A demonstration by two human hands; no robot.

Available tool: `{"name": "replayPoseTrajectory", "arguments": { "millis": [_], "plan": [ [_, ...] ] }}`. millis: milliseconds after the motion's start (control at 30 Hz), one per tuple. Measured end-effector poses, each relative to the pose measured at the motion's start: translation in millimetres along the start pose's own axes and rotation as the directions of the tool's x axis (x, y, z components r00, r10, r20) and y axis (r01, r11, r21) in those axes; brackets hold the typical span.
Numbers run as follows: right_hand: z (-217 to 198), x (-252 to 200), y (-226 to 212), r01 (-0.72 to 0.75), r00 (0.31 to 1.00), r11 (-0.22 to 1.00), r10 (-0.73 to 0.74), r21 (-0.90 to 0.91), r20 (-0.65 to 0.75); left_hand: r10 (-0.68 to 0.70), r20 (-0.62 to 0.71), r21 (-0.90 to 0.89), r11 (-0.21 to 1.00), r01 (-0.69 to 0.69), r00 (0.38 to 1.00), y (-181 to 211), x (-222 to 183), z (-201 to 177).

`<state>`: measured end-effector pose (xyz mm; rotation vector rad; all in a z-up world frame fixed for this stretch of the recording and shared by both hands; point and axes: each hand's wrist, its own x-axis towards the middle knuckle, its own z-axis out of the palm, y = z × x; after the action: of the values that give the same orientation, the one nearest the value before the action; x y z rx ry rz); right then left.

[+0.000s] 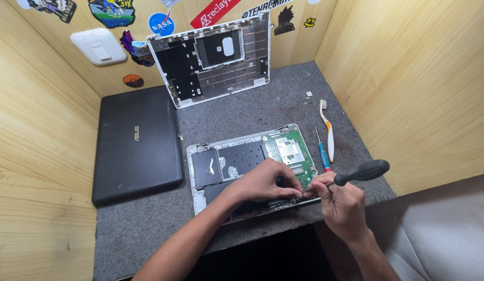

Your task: Disassembling a laptop by removing screws from the back cover, prying it open, and removing internal components like the motherboard.

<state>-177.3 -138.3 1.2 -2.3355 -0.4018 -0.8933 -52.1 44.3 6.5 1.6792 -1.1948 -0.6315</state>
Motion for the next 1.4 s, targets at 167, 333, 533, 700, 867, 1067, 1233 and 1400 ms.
{"name": "replayPoseTrajectory", "arguments": {
  "millis": [167,333,533,700,867,1067,1233,1400],
  "plan": [
    [-0.5,1.7,3.2,0.028,0.999,1.0,-0.028,-0.008,0.046,-0.012,-0.015,-0.02,1.0,0.012,1.0,-2.0,-1.6,1.3],
    [-3.2,5.1,6.3,0.023,0.993,0.999,-0.02,-0.026,0.113,0.004,-0.02,-0.056,0.998,-0.005,1.0,-4.3,-1.8,0.0],
    [-11.0,21.1,8.3,0.033,0.931,0.998,-0.047,0.045,0.362,0.103,0.032,-0.04,0.994,-0.102,0.994,-20.4,-1.4,6.0],
    [-24.1,62.8,-21.6,-0.227,0.831,0.957,0.095,0.179,0.547,-0.073,-0.054,-0.063,0.996,0.069,0.996,-13.4,0.0,12.0],
    [-31.6,74.9,-26.5,-0.314,0.726,0.945,0.175,0.095,0.665,-0.039,-0.109,-0.098,0.995,0.028,0.993,-1.8,-2.1,12.3],
    [-15.6,42.7,-18.4,-0.194,0.926,0.974,0.142,0.117,0.35,0.06,-0.149,-0.034,0.997,-0.065,0.987,-14.2,3.2,19.7],
    [-9.3,26.6,-21.0,-0.181,0.975,0.977,0.164,0.111,0.148,0.048,-0.106,-0.027,0.998,-0.051,0.993,-19.3,1.8,15.6],
    [-9.1,23.6,-25.2,-0.228,0.968,0.96,0.205,0.164,0.143,0.046,0.001,-0.241,0.969,-0.045,0.999,-21.7,-1.0,9.7]
  ]
}}
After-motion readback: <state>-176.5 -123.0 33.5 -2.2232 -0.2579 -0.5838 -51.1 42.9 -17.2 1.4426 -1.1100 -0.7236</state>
